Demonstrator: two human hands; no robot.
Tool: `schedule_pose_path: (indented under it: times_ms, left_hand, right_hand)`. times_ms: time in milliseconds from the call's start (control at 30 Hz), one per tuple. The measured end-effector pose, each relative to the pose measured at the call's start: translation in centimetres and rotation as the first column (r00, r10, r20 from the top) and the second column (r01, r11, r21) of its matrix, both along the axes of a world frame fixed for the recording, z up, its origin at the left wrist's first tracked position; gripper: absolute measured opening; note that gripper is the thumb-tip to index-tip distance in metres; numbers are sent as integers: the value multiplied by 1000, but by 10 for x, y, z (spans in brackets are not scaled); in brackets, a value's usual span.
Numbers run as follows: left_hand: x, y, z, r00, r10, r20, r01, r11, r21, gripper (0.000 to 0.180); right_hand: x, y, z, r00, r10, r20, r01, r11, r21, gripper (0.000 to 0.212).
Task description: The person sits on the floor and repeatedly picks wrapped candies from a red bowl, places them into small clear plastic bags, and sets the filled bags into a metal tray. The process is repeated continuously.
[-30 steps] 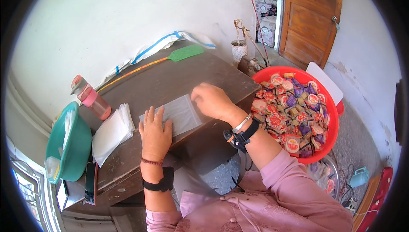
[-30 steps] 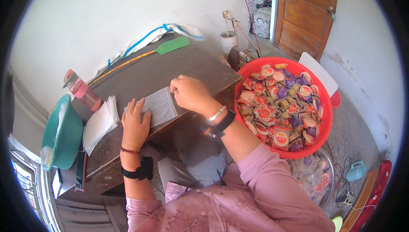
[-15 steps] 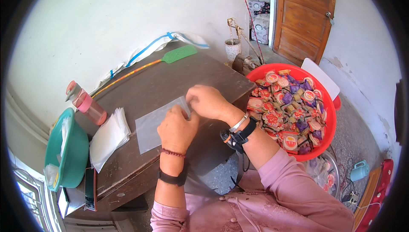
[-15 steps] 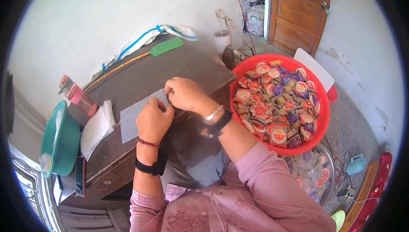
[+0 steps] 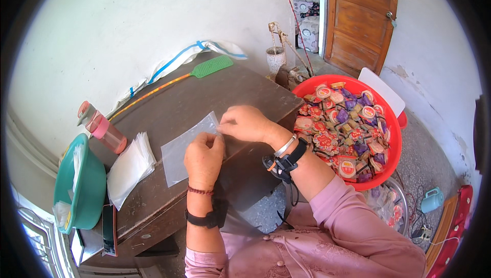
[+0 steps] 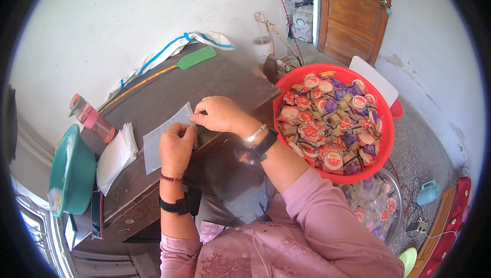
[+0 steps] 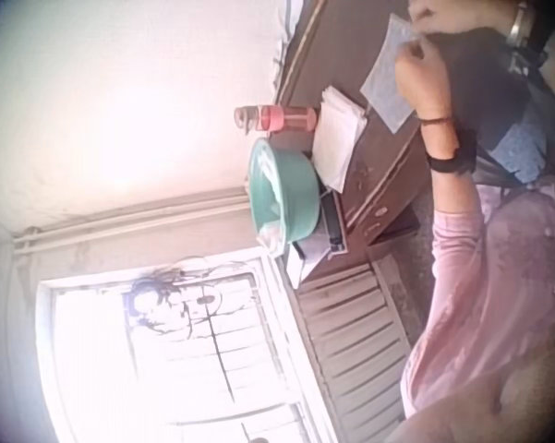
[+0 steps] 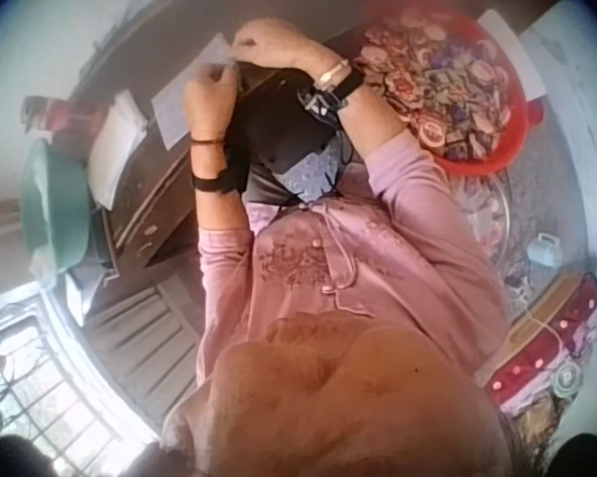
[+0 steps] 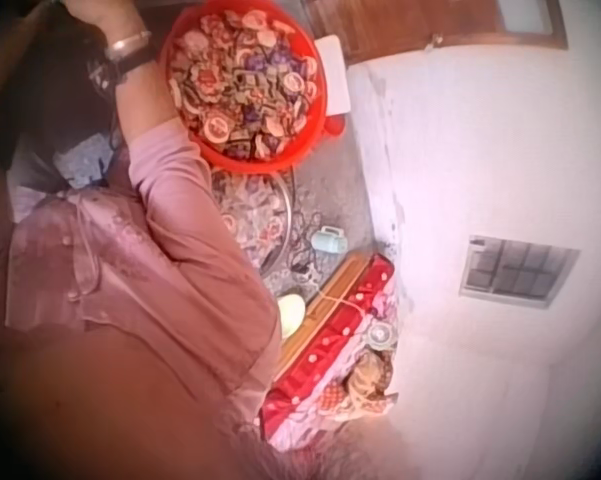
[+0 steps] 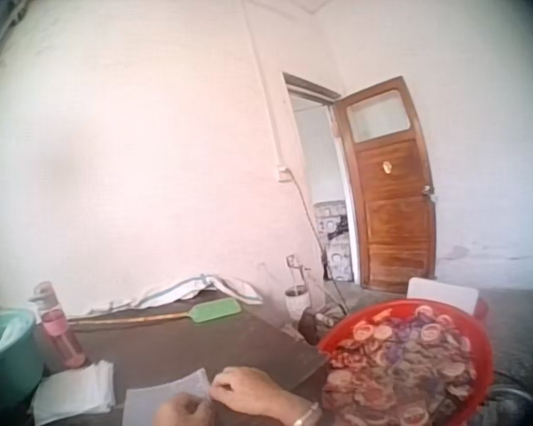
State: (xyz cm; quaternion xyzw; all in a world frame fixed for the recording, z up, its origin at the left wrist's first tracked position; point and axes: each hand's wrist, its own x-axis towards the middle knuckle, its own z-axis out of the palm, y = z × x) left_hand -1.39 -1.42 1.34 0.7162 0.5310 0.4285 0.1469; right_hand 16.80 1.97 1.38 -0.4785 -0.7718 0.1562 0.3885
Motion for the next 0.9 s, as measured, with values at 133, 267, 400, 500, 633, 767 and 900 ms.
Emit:
schedule_pose_path:
  times_ms: [133, 267, 400, 500, 633, 767, 900]
  left_hand:
    - [-1, -2, 4, 1000, -6, 29, 8, 998, -69, 23]
    - [-6, 2, -2, 991, -41, 124, 45, 998, -37, 20]
    - [-9, 8, -5, 991, -50, 122, 53, 998, -27, 23]
    - [-4, 2, 2, 994, -90, 61, 93, 994, -48, 27]
    - [-3, -3, 9, 997, -78, 25, 80, 989, -124, 29]
    - [-4, -1, 4, 998, -62, -2, 62, 993, -101, 28]
    - [-5, 2, 0, 997, -71, 29, 73, 994, -85, 25]
  right_hand:
    - [3, 6, -6, 999, 23, -44, -25, 999, -27, 28]
    - [3, 9, -9, 998, 22, -67, -25, 999, -41, 25]
    - [3, 9, -6, 997, 42, -67, -45, 998, -48, 24]
    - [5, 12, -10, 989, 84, -121, -89, 995, -42, 25]
    - [6, 8, 0, 981, 120, -155, -151, 968, -203, 27]
    - [7, 3, 5, 971, 153, -183, -191, 959, -210, 27]
    - [7, 5, 3, 968, 173, -179, -207, 960, -190, 26]
